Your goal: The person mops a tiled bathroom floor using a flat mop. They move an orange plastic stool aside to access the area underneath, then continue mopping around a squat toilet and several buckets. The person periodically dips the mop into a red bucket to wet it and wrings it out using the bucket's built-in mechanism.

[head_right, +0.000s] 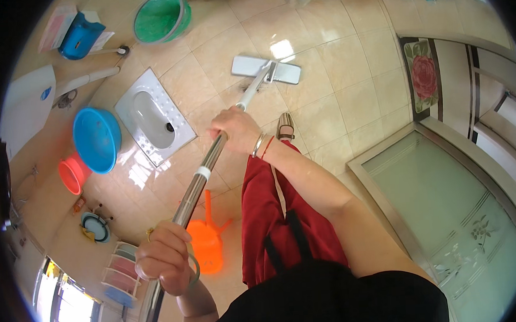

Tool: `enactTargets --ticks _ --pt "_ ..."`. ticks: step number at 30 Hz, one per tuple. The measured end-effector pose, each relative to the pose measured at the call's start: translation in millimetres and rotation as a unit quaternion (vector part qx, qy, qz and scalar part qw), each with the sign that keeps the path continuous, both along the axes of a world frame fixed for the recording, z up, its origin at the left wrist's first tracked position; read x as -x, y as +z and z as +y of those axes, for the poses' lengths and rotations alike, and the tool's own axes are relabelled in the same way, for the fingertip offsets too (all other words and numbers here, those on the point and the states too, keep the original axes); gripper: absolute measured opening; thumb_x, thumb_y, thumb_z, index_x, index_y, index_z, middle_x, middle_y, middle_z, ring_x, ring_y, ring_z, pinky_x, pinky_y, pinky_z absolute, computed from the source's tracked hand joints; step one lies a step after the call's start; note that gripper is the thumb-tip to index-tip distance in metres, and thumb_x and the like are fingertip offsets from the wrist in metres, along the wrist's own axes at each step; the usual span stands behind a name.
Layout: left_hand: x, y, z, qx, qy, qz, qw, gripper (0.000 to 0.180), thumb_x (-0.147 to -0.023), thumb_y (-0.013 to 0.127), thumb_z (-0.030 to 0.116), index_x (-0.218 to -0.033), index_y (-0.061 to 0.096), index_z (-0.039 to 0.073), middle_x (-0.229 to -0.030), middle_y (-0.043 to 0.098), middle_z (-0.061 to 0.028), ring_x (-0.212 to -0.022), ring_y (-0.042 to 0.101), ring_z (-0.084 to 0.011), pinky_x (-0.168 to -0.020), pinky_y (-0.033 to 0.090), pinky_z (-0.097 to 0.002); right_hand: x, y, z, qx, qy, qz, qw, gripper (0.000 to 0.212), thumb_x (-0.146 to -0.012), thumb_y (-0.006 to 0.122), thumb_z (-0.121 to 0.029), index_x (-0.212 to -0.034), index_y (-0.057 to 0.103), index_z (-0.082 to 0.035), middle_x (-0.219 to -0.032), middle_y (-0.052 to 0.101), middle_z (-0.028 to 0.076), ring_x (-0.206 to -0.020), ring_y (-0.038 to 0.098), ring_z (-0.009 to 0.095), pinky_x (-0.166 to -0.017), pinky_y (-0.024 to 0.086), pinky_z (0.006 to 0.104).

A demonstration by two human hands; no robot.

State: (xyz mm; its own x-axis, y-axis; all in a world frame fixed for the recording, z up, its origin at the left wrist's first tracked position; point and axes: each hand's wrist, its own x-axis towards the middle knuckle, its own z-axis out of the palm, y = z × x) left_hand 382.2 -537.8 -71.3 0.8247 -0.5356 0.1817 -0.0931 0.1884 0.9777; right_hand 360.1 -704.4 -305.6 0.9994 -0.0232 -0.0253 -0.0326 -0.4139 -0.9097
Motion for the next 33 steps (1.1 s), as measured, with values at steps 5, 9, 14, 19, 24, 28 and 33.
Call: enactTargets --ticks 5,9,14,19,24,28,33 --pt "2 -39 -68 0.095 0.031 -0.034 0.994 0.035 -0.097 0.054 0.034 -0.072 0.042 0.011 -0.062 0.043 -0.0033 -0.056 0.048 -0.0164 -0.063 0.046 -0.0383 9 -18 -75 0.108 -0.129 -0.032 0.985 0.027 -0.082 0.067 -0.018 -0.064 0.051 -0.008 -0.065 0.055 0.010 -0.067 0.055 0.030 -0.067 0.042 0.0395" --pt "21 -75 -118 0.117 0.038 0.020 0.992 0.035 -0.099 0.049 0.031 -0.071 0.040 0.010 -0.060 0.042 -0.0028 -0.059 0.049 -0.0181 -0.072 0.047 -0.0446 27 -45 -148 0.109 -0.172 -0.052 0.978 0.026 -0.078 0.073 -0.017 -0.064 0.052 -0.007 -0.065 0.056 0.011 -0.065 0.055 0.032 -0.063 0.043 0.0393" --pt "42 -97 -138 0.028 -0.018 0.025 0.999 0.026 -0.099 0.043 0.012 -0.074 0.042 0.007 -0.063 0.045 -0.0026 -0.060 0.046 -0.0168 -0.075 0.047 -0.0467 53 -62 -198 0.096 -0.077 0.030 0.992 0.027 -0.076 0.073 -0.020 -0.064 0.053 -0.007 -0.065 0.057 0.010 -0.070 0.056 0.030 -0.066 0.044 0.0389" --pt "34 -99 -109 -0.007 -0.005 0.053 0.999 0.025 -0.098 0.046 0.009 -0.073 0.040 0.007 -0.064 0.046 -0.0032 -0.058 0.043 -0.0152 -0.078 0.046 -0.0454 52 -80 -166 0.152 -0.079 0.027 0.985 0.025 -0.076 0.068 -0.019 -0.061 0.052 -0.008 -0.065 0.057 0.009 -0.070 0.055 0.030 -0.067 0.043 0.0410" --pt "-1 -76 -35 -0.006 -0.071 0.069 0.995 0.029 -0.083 0.051 -0.012 -0.065 0.037 0.005 -0.062 0.051 -0.0089 -0.054 0.048 -0.0203 -0.070 0.050 -0.0448 45 -75 -69 0.128 -0.181 -0.006 0.975 0.030 -0.076 0.067 -0.016 -0.057 0.047 -0.008 -0.062 0.054 0.009 -0.066 0.052 0.031 -0.065 0.042 0.0414" --pt "-52 -41 24 -0.053 -0.167 0.075 0.982 0.030 -0.079 0.055 -0.012 -0.062 0.038 0.006 -0.060 0.050 -0.0068 -0.053 0.047 -0.0202 -0.067 0.050 -0.0435 26 -58 22 0.085 -0.290 -0.018 0.953 0.030 -0.073 0.068 -0.007 -0.055 0.044 -0.008 -0.059 0.051 0.009 -0.061 0.049 0.032 -0.062 0.040 0.0412" --pt "-108 -1 73 -0.105 -0.238 0.069 0.963 0.033 -0.070 0.059 -0.012 -0.056 0.036 0.007 -0.056 0.047 -0.0061 -0.051 0.046 -0.0210 -0.063 0.048 -0.0407 -23 -38 121 0.043 -0.404 -0.030 0.913 0.033 -0.071 0.071 -0.007 -0.055 0.043 -0.009 -0.058 0.049 0.007 -0.061 0.047 0.029 -0.064 0.038 0.0391"
